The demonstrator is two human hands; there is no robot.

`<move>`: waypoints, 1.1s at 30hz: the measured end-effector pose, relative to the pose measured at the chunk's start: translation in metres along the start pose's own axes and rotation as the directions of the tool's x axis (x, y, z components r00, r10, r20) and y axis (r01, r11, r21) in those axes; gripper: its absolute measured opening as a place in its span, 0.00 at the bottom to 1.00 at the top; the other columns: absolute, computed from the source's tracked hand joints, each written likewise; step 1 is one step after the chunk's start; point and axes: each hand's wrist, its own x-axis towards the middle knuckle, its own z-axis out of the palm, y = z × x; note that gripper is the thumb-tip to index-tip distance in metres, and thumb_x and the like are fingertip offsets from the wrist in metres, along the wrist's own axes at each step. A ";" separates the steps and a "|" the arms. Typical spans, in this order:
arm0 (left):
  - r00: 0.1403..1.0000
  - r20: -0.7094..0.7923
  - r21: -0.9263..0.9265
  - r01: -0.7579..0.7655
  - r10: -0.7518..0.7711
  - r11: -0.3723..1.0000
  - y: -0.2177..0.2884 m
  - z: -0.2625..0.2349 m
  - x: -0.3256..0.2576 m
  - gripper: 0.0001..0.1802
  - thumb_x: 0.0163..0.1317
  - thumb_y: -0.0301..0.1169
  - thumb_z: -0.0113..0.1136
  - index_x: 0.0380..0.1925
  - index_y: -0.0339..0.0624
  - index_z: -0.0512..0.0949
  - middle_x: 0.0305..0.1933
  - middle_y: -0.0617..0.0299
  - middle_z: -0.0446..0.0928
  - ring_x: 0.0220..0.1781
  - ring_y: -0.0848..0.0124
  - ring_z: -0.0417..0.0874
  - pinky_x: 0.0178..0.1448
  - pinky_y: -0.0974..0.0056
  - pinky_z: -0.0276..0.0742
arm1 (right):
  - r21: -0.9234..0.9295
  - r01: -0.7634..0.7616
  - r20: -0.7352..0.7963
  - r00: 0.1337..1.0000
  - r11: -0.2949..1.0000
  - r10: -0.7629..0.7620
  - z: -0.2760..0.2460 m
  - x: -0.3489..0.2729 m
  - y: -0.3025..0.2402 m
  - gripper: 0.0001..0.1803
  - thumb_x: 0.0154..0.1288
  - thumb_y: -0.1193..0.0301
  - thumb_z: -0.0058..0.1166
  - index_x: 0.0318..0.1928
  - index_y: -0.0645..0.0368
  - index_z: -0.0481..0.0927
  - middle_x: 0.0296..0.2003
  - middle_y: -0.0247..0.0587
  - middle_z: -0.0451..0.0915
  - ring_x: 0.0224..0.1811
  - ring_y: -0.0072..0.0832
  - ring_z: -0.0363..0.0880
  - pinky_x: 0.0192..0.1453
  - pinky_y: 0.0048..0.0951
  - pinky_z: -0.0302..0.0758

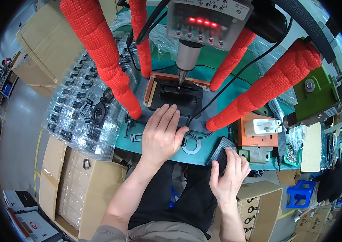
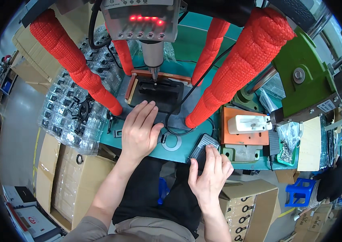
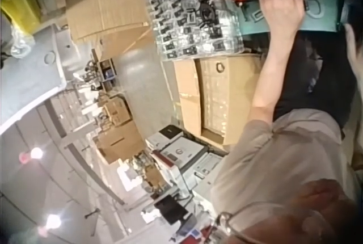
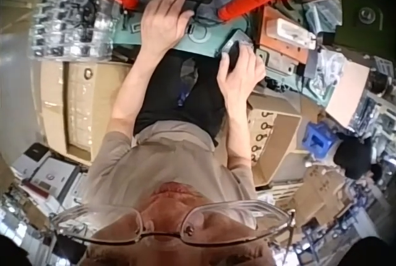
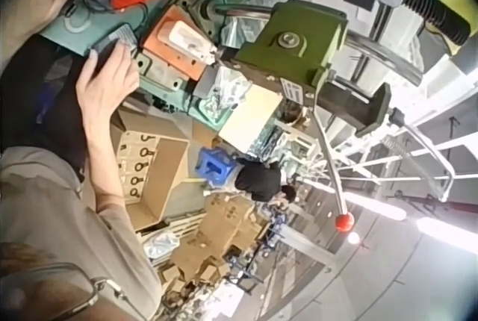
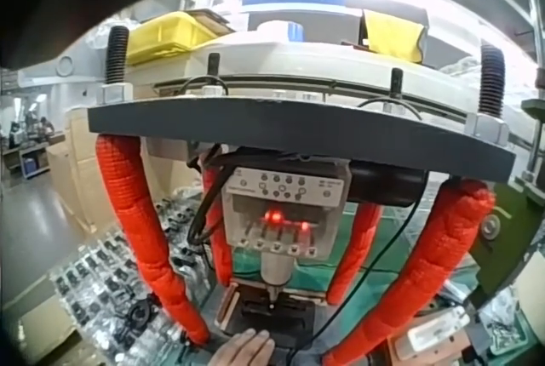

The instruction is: Using a press machine to assemble small metal components in a factory setting.

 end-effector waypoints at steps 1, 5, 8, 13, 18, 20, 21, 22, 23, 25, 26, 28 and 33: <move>1.000 0.002 0.000 0.000 0.000 1.000 -0.001 0.000 0.000 0.23 0.65 0.41 0.68 0.49 0.30 0.84 0.59 0.49 0.84 0.63 0.52 0.83 0.69 0.52 0.78 | 0.005 0.013 0.008 1.000 1.000 -0.013 -0.004 0.002 -0.001 0.28 0.66 0.68 0.61 0.66 0.62 0.76 0.62 0.46 0.79 0.61 0.45 0.71 0.67 0.43 0.63; 1.000 0.003 -0.003 -0.005 0.005 1.000 -0.001 0.000 -0.001 0.23 0.65 0.41 0.68 0.49 0.30 0.84 0.59 0.49 0.84 0.63 0.52 0.83 0.69 0.52 0.78 | 0.037 0.050 -0.020 0.999 0.998 -0.049 -0.009 0.001 0.001 0.28 0.65 0.69 0.61 0.65 0.61 0.77 0.63 0.45 0.79 0.62 0.45 0.72 0.68 0.43 0.63; 1.000 0.000 -0.001 -0.007 0.007 1.000 -0.001 0.002 -0.003 0.23 0.65 0.41 0.68 0.49 0.30 0.84 0.60 0.49 0.84 0.64 0.52 0.83 0.69 0.52 0.78 | 0.102 0.090 -0.138 0.987 0.991 -0.076 -0.005 -0.013 0.006 0.26 0.63 0.72 0.60 0.63 0.61 0.77 0.63 0.44 0.79 0.62 0.45 0.73 0.68 0.43 0.64; 0.999 0.012 -0.010 -0.030 0.030 1.000 -0.001 -0.001 -0.002 0.23 0.65 0.41 0.68 0.49 0.30 0.84 0.59 0.49 0.84 0.64 0.52 0.83 0.69 0.52 0.78 | 0.174 0.189 -0.223 0.963 0.966 -0.149 0.008 -0.061 0.024 0.25 0.60 0.75 0.59 0.60 0.61 0.78 0.60 0.43 0.82 0.60 0.43 0.76 0.68 0.43 0.65; 0.999 0.019 -0.010 -0.036 0.036 0.999 -0.001 0.001 -0.002 0.23 0.65 0.40 0.68 0.49 0.30 0.84 0.59 0.49 0.84 0.64 0.52 0.83 0.69 0.52 0.79 | 0.242 0.170 -0.143 0.980 0.955 -0.138 0.027 -0.116 0.042 0.22 0.56 0.79 0.59 0.54 0.57 0.82 0.53 0.40 0.86 0.52 0.36 0.81 0.66 0.40 0.66; 0.999 0.020 -0.009 -0.033 0.034 0.999 -0.001 0.000 -0.002 0.22 0.65 0.40 0.68 0.49 0.30 0.84 0.59 0.49 0.84 0.64 0.53 0.84 0.69 0.52 0.79 | 0.278 0.161 -0.099 0.985 0.947 -0.138 0.034 -0.136 0.049 0.23 0.56 0.81 0.58 0.55 0.59 0.81 0.52 0.41 0.86 0.51 0.37 0.82 0.65 0.40 0.67; 0.999 0.019 -0.007 -0.033 0.033 0.999 -0.001 0.000 -0.002 0.22 0.65 0.40 0.68 0.49 0.30 0.84 0.59 0.49 0.84 0.63 0.53 0.84 0.69 0.52 0.79 | 0.313 0.151 -0.058 0.988 0.938 -0.140 0.038 -0.144 0.051 0.24 0.56 0.83 0.57 0.55 0.60 0.81 0.52 0.42 0.86 0.50 0.37 0.82 0.65 0.40 0.68; 0.999 0.017 -0.006 -0.033 0.033 0.999 0.000 -0.001 -0.001 0.22 0.65 0.40 0.68 0.49 0.30 0.84 0.59 0.49 0.84 0.63 0.53 0.84 0.69 0.52 0.79 | 0.346 0.140 -0.017 0.990 0.928 -0.143 0.042 -0.152 0.053 0.24 0.56 0.84 0.56 0.56 0.61 0.80 0.51 0.43 0.86 0.49 0.37 0.82 0.64 0.40 0.70; 0.999 0.014 -0.004 -0.033 0.034 0.999 0.000 -0.001 -0.001 0.22 0.65 0.40 0.68 0.49 0.30 0.84 0.59 0.50 0.84 0.63 0.53 0.84 0.68 0.52 0.79 | 0.379 0.128 0.023 0.989 0.916 -0.148 0.046 -0.158 0.056 0.25 0.56 0.86 0.56 0.57 0.63 0.80 0.51 0.44 0.86 0.47 0.37 0.82 0.64 0.40 0.71; 0.999 0.015 -0.005 -0.029 0.029 1.000 0.000 0.000 -0.002 0.22 0.65 0.40 0.68 0.49 0.30 0.84 0.59 0.50 0.84 0.63 0.53 0.84 0.68 0.52 0.79 | 0.420 0.065 0.055 0.994 0.905 -0.097 0.055 -0.165 0.057 0.25 0.57 0.86 0.55 0.57 0.63 0.80 0.50 0.45 0.85 0.46 0.37 0.82 0.62 0.39 0.72; 1.000 0.014 -0.009 -0.026 0.027 1.000 0.000 0.001 -0.002 0.22 0.65 0.40 0.68 0.48 0.30 0.84 0.59 0.50 0.84 0.63 0.53 0.84 0.68 0.52 0.79 | 0.457 0.001 0.086 0.995 0.890 -0.046 0.060 -0.168 0.057 0.24 0.57 0.87 0.54 0.57 0.64 0.80 0.49 0.45 0.85 0.45 0.37 0.82 0.60 0.37 0.73; 1.000 0.012 -0.015 -0.021 0.021 1.000 0.000 0.002 -0.003 0.22 0.65 0.40 0.68 0.48 0.30 0.84 0.58 0.50 0.84 0.62 0.53 0.84 0.68 0.53 0.79 | 0.520 -0.127 0.156 0.986 0.845 0.052 0.067 -0.174 0.059 0.24 0.59 0.89 0.53 0.57 0.65 0.80 0.47 0.46 0.85 0.43 0.36 0.82 0.57 0.34 0.75; 1.000 0.005 -0.015 -0.018 0.018 1.000 0.001 -0.001 -0.001 0.20 0.64 0.37 0.69 0.48 0.31 0.84 0.56 0.51 0.85 0.62 0.55 0.85 0.67 0.54 0.80 | 0.552 -0.247 0.224 0.964 0.797 0.144 0.073 -0.169 0.057 0.22 0.61 0.88 0.52 0.57 0.67 0.80 0.44 0.46 0.84 0.42 0.36 0.81 0.51 0.30 0.77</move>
